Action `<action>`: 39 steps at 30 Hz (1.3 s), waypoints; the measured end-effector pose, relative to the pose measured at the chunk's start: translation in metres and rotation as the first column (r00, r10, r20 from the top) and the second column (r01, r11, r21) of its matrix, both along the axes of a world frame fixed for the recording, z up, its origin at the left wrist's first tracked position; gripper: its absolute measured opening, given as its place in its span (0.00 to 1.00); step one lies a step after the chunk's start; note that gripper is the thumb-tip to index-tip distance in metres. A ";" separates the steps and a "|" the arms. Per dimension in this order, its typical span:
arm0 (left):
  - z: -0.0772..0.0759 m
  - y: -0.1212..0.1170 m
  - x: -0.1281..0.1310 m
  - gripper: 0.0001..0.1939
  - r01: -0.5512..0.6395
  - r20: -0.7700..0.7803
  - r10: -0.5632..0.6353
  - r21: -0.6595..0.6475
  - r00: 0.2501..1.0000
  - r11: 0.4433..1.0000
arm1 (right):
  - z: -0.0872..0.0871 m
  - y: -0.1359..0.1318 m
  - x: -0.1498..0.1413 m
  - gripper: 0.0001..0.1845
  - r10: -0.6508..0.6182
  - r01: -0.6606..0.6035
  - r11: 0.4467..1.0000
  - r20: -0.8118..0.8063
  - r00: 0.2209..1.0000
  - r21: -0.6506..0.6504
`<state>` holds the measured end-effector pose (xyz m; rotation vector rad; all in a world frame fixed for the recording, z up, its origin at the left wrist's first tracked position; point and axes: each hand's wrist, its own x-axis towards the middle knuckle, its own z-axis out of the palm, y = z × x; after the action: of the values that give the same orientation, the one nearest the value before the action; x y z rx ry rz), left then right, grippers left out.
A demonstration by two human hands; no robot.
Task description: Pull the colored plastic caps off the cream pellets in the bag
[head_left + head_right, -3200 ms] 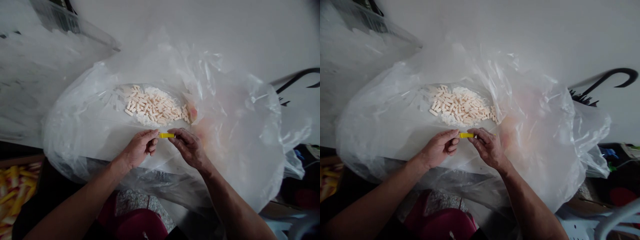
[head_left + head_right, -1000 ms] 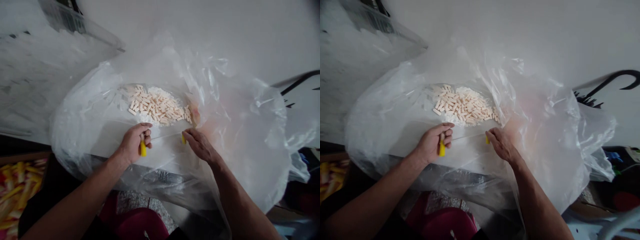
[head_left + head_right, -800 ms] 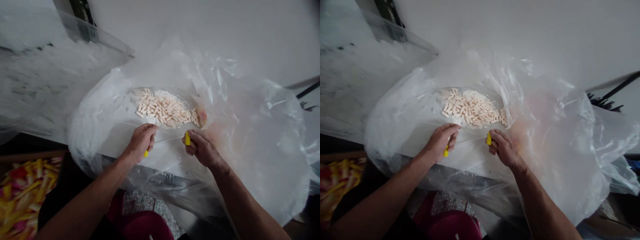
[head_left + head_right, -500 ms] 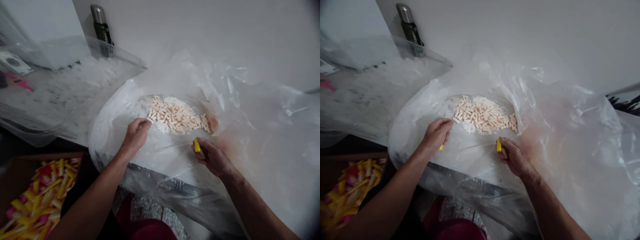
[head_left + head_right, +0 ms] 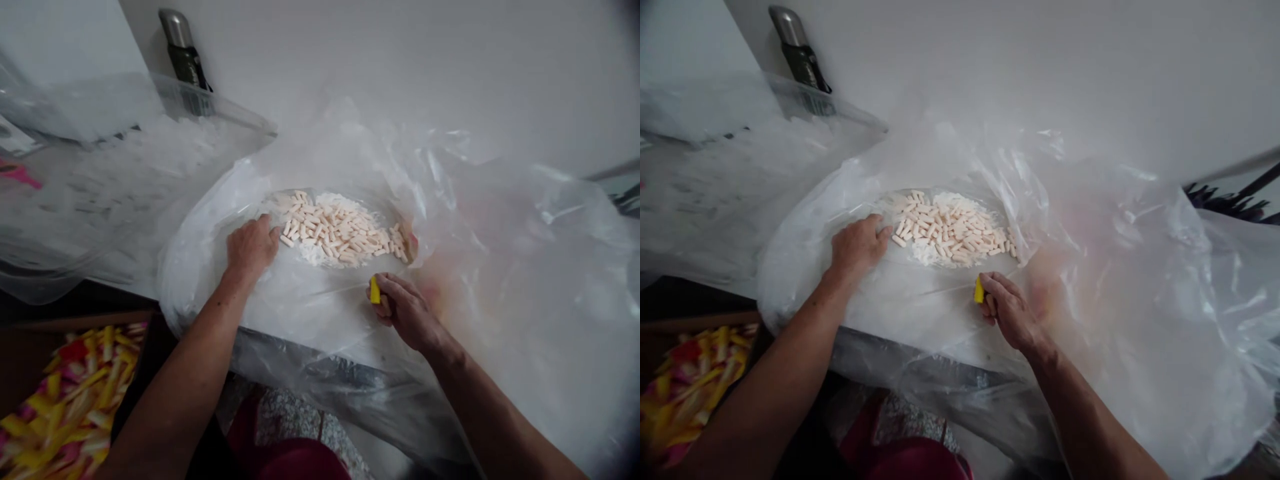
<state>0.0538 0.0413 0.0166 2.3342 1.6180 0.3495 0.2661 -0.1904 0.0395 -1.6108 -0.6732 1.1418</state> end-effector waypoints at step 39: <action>0.024 -0.020 -0.046 0.06 0.391 0.692 0.719 -0.681 0.067 0.619 | -0.008 0.140 -0.069 0.13 0.262 -0.416 0.903 0.905 0.335 -0.108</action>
<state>0.0082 0.0215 0.0408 0.5850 0.8726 0.8659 0.1972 -0.0502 0.0315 -1.9559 -1.8653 0.3092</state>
